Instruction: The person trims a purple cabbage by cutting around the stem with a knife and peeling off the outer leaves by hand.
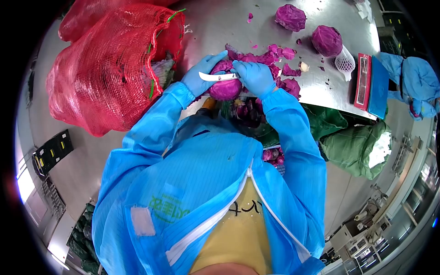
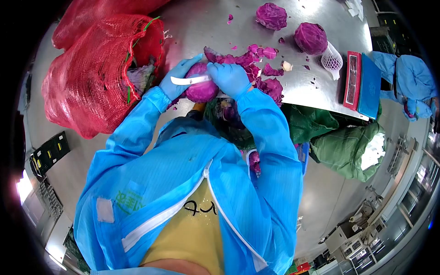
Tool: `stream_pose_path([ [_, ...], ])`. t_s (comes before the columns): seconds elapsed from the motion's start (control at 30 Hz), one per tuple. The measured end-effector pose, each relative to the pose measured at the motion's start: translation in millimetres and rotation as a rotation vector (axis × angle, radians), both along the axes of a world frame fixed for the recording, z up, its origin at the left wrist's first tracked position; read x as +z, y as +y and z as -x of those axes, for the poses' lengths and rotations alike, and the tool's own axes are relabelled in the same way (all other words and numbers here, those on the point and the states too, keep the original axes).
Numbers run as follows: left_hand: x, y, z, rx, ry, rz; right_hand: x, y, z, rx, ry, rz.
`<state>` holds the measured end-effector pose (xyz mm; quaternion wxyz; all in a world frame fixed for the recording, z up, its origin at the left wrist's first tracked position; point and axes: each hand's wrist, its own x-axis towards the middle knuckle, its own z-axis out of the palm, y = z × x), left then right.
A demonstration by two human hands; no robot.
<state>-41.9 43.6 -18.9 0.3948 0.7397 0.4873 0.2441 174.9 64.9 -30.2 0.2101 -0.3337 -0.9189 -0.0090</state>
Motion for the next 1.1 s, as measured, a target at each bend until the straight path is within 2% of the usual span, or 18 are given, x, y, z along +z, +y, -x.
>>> stream_pose_path([
  [0.13,-2,9,6,-0.085,-0.034,-0.023,-2,-2,-1,-0.032,0.109,-0.036],
  [0.2,1,16,3,-0.076,-0.030,-0.011,-6,-1,-2,-0.083,0.124,0.146],
  [0.23,10,19,0,-0.083,0.062,-0.013,-8,1,-3,-0.077,0.123,0.154],
  [0.3,11,20,-5,-0.100,0.182,-0.104,-9,8,-4,-0.096,0.306,0.334],
  [0.33,9,20,-6,-0.094,0.183,-0.099,-7,12,-6,-0.090,0.306,0.339],
  [0.4,9,20,-8,-0.062,0.219,-0.116,-4,22,-12,-0.096,0.390,0.651],
  [0.43,4,21,-6,-0.060,0.223,-0.110,-5,28,-16,-0.048,0.426,0.723],
  [0.47,2,23,-5,-0.056,0.226,-0.107,-5,35,-17,-0.043,0.427,0.726],
  [0.57,3,23,-2,-0.090,0.228,-0.145,-3,55,-15,0.109,0.384,0.993],
  [0.6,3,24,-2,-0.088,0.232,-0.148,-2,62,-14,0.113,0.386,0.989],
  [0.67,1,23,-3,-0.082,0.202,-0.140,-2,73,-9,0.176,0.270,1.258],
  [0.8,4,24,-3,-0.115,0.218,-0.151,-14,88,-1,0.306,0.247,1.325],
  [0.9,-1,25,-2,-0.114,0.174,-0.151,-5,86,-5,0.213,0.229,1.450],
  [0.93,-3,26,-1,-0.117,0.167,-0.134,-6,83,-6,0.206,0.230,1.454],
  [1.0,-3,29,-1,-0.129,0.159,-0.126,-4,80,-7,0.218,0.276,1.194],
  [1.03,-4,28,-1,-0.129,0.144,-0.150,1,77,-9,0.248,0.223,0.910],
  [1.1,-1,27,-2,-0.131,0.150,-0.170,8,69,-9,0.189,0.200,0.823],
])
